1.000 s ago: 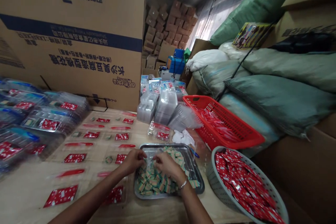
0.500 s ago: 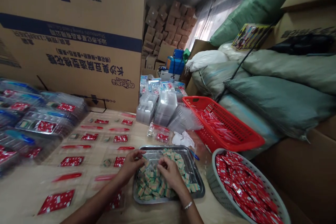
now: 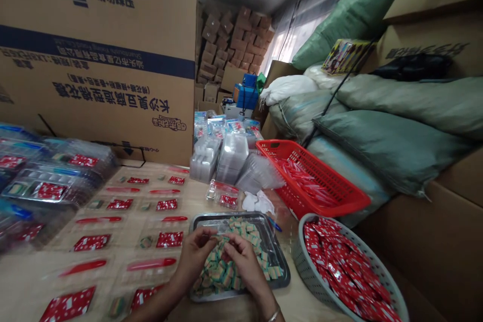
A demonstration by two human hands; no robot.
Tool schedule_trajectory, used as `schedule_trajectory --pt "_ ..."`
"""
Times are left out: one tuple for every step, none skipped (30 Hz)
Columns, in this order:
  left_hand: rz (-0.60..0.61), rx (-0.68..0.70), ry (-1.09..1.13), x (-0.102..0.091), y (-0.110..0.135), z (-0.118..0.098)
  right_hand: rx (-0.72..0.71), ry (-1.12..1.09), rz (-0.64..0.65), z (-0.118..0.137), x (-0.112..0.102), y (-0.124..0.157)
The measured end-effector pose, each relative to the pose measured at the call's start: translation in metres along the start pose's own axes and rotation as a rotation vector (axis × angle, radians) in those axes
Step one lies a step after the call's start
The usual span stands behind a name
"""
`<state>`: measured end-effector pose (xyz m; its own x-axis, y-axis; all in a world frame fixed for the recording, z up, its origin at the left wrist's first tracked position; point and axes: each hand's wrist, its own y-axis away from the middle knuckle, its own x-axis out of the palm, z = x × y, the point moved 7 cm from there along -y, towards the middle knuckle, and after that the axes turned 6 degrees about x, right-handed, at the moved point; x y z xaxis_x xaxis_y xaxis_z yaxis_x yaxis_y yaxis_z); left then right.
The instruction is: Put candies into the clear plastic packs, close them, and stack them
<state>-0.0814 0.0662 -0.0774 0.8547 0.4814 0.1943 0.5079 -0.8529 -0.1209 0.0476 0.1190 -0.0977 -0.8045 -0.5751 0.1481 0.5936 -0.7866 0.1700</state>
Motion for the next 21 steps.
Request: schedule_trajectory --pt "0.012 0.035 -0.042 0.001 0.0 -0.002 -0.014 0.026 0.008 0.003 0.002 0.002" --pt "0.024 0.072 -0.096 0.001 0.0 -0.003 -0.024 0.045 0.015 0.004 0.004 0.003" --pt "0.028 0.107 -0.156 0.0 0.0 -0.003 -0.026 0.055 0.024 0.005 0.006 0.004" --pt "0.028 0.134 -0.213 -0.001 -0.001 -0.002 -0.017 0.053 0.039 0.004 0.009 0.006" --pt "0.02 0.148 -0.26 -0.003 -0.003 0.001 0.002 0.038 0.057 0.001 0.011 0.007" --pt "0.006 0.15 -0.294 -0.006 -0.005 0.005 0.025 0.008 0.072 -0.002 0.013 0.009" --pt "-0.007 0.14 -0.318 -0.01 -0.007 0.01 0.048 -0.035 0.089 -0.006 0.014 0.01" --pt "-0.011 0.124 -0.339 -0.013 -0.009 0.014 0.068 -0.086 0.104 -0.01 0.015 0.012" --pt "0.005 0.111 -0.361 -0.015 -0.01 0.016 0.081 -0.134 0.116 -0.012 0.015 0.014" --pt "0.028 0.109 -0.384 -0.015 -0.01 0.016 0.083 -0.168 0.121 -0.013 0.015 0.015" --pt "0.055 0.118 -0.408 -0.015 -0.008 0.012 0.076 -0.186 0.117 -0.013 0.014 0.016" --pt "0.087 0.128 -0.423 -0.013 -0.006 0.006 0.064 -0.186 0.107 -0.011 0.013 0.017" --pt "0.129 0.129 -0.421 -0.01 -0.002 0.0 0.05 -0.172 0.091 -0.008 0.012 0.017" --pt "0.177 0.11 -0.393 -0.007 0.003 -0.006 0.036 -0.151 0.07 -0.004 0.011 0.017" --pt "0.227 0.071 -0.342 -0.003 0.008 -0.009 0.024 -0.129 0.05 -0.002 0.01 0.017" --pt "0.273 0.017 -0.277 0.001 0.012 -0.011 0.016 -0.114 0.028 0.001 0.009 0.016" --pt "0.309 -0.041 -0.207 0.005 0.017 -0.012 0.01 -0.109 0.003 0.002 0.008 0.015" --pt "0.317 -0.092 -0.144 0.007 0.019 -0.011 0.004 -0.112 -0.023 0.002 0.008 0.015" --pt "0.298 -0.137 -0.093 0.006 0.021 -0.01 -0.006 -0.12 -0.053 0.002 0.007 0.014" --pt "0.259 -0.176 -0.051 0.005 0.021 -0.008 -0.021 -0.128 -0.085 0.002 0.007 0.014" --pt "0.217 -0.213 -0.015 0.003 0.021 -0.005 -0.039 -0.129 -0.117 0.001 0.007 0.015"
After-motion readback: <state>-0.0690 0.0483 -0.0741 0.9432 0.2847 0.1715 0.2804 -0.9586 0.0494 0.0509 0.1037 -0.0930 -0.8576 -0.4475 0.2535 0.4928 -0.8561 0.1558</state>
